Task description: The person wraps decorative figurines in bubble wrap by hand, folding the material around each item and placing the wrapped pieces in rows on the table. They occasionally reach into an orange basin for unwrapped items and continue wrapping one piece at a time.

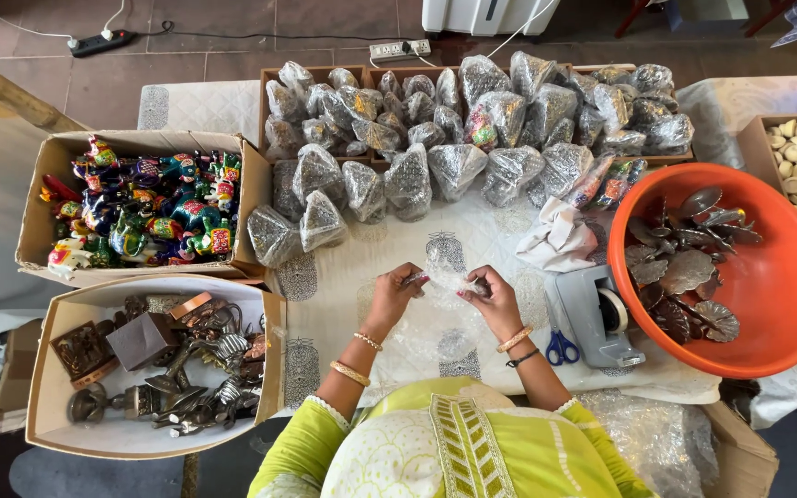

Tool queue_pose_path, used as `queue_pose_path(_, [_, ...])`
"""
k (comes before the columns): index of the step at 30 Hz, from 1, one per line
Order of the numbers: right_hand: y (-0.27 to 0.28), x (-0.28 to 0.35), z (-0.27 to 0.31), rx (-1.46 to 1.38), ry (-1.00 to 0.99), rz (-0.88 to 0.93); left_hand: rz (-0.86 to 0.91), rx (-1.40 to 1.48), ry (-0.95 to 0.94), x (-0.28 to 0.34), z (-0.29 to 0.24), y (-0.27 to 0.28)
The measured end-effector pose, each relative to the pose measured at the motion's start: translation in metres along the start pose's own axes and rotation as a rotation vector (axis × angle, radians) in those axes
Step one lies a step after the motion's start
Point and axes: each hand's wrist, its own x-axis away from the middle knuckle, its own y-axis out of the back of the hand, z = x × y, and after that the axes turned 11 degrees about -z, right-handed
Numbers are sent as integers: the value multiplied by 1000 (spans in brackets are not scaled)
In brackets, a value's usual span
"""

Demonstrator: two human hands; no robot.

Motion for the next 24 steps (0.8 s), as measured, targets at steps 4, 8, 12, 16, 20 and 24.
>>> queue_pose_path(4, [-2, 7, 11, -43, 46, -42, -79, 184, -40, 1, 22, -8])
queue_pose_path(8, [-1, 0, 2, -278, -186, 71, -176, 129, -118, 5, 2, -7])
queue_pose_path(12, [-9, 6, 13, -60, -83, 0, -183, -146, -458, 30, -78, 2])
queue_pose_path(16, [-12, 8, 30, 31, 45, -70, -204, -129, -220, 22, -51, -1])
queue_pose_path(20, [-14, 12, 37, 70, 80, -174, -225, 85, -107, 16, -26, -7])
queue_pose_path(24, [-10, 11, 38, 32, 68, -177, -228, 46, -85, 11, -13, -9])
